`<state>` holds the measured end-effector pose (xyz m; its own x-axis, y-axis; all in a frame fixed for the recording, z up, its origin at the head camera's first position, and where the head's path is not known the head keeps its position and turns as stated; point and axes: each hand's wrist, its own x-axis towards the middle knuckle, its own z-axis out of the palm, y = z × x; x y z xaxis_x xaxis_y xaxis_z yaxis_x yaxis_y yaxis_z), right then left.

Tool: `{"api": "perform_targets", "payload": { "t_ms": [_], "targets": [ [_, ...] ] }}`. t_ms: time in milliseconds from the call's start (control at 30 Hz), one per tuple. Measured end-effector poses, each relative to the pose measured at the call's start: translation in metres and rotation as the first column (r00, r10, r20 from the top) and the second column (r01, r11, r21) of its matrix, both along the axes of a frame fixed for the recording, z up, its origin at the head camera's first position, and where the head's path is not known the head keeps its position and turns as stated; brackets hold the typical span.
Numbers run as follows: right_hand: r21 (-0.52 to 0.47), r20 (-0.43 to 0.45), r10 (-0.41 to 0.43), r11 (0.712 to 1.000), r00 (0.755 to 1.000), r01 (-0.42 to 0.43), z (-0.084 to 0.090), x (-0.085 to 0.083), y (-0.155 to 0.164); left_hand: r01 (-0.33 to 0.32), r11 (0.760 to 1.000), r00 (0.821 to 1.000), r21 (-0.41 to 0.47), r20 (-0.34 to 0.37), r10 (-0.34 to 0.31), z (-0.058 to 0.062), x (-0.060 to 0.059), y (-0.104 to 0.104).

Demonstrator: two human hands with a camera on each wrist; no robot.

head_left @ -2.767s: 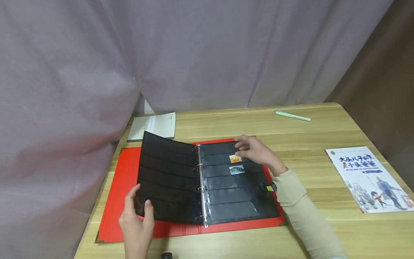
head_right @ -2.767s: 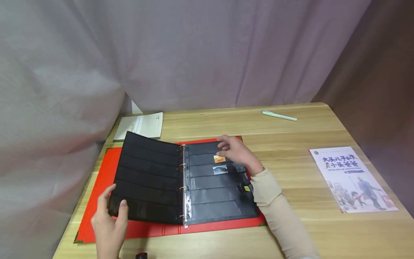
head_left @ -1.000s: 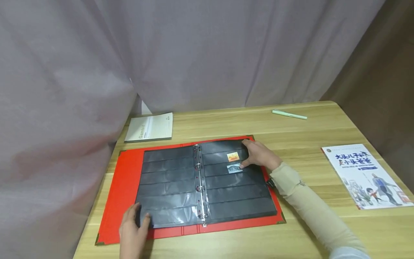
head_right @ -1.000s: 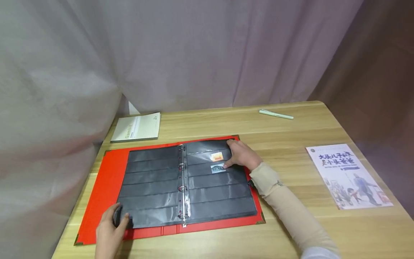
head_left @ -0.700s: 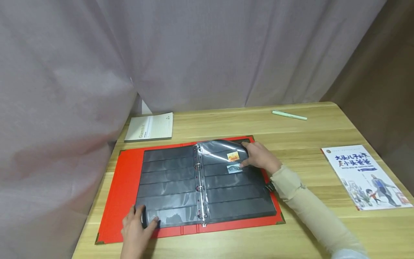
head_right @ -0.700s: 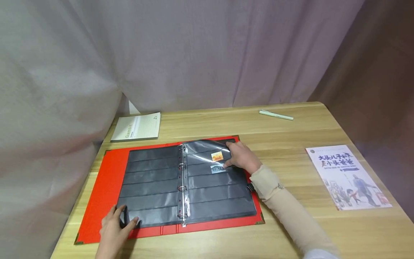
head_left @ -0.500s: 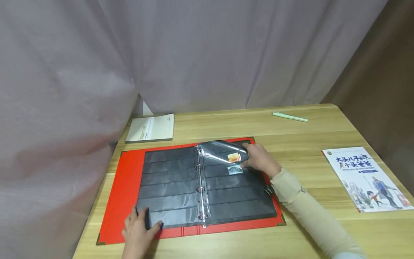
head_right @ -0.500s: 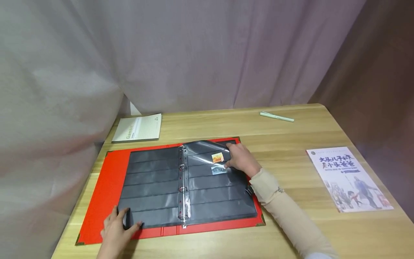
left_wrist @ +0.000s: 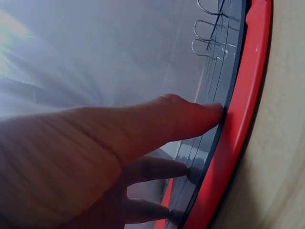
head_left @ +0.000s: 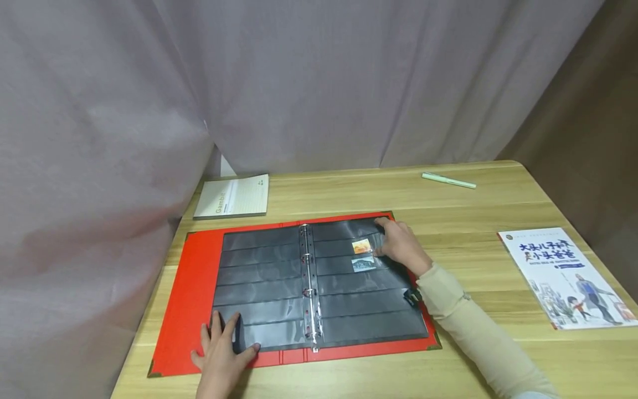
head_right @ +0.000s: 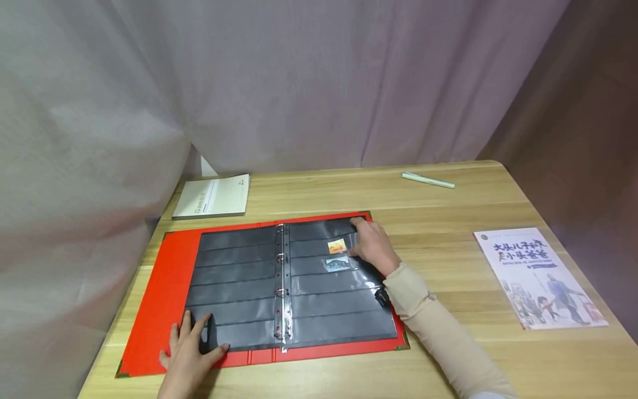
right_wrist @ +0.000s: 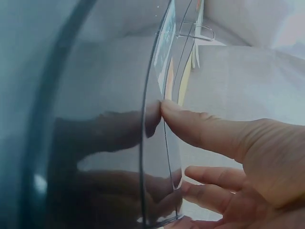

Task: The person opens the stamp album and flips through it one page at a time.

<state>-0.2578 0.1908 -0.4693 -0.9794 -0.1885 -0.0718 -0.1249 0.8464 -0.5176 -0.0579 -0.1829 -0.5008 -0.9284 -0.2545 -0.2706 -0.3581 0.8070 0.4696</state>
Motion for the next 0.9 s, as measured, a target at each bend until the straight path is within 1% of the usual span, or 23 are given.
{"api": "perform_targets", "payload": {
  "t_ms": [133,233,367,467,567,633,767,900],
  "targets": [
    [-0.044,0.004,-0.005,0.999,1.000,0.005,-0.001,0.000,0.002,-0.001,1.000,1.000,0.012,0.012,0.001,0.001,-0.001,0.000],
    [-0.053,-0.020,0.009,0.999,1.000,-0.010,-0.002,0.001,0.006,0.001,1.000,1.000,0.011,0.017,-0.001,0.002,-0.002,0.000],
    [-0.057,-0.083,0.061,0.996,0.995,-0.066,-0.001,0.007,0.014,0.005,1.000,1.000,-0.010,0.023,-0.004,0.003,-0.003,0.001],
    [-0.074,-0.107,0.099,0.992,0.989,-0.107,0.004,0.014,0.020,0.007,1.000,1.000,-0.020,0.027,-0.006,0.003,-0.004,0.002],
    [-0.096,-0.091,0.111,0.988,0.990,-0.120,0.010,0.019,0.024,0.008,1.000,1.000,-0.022,0.025,-0.007,0.004,-0.003,0.001],
    [-0.131,-0.061,0.108,0.985,0.992,-0.116,0.014,0.021,0.025,0.008,1.000,1.000,-0.019,0.023,-0.008,0.004,-0.003,0.001],
    [-0.165,-0.018,0.103,0.981,0.995,-0.104,0.021,0.024,0.027,0.006,1.000,1.000,-0.015,0.023,-0.005,0.004,-0.002,0.001],
    [-0.147,0.003,0.114,0.983,0.993,-0.112,0.025,0.026,0.029,-0.001,1.000,1.000,-0.016,0.030,0.001,0.002,-0.002,0.001]
  ]
}}
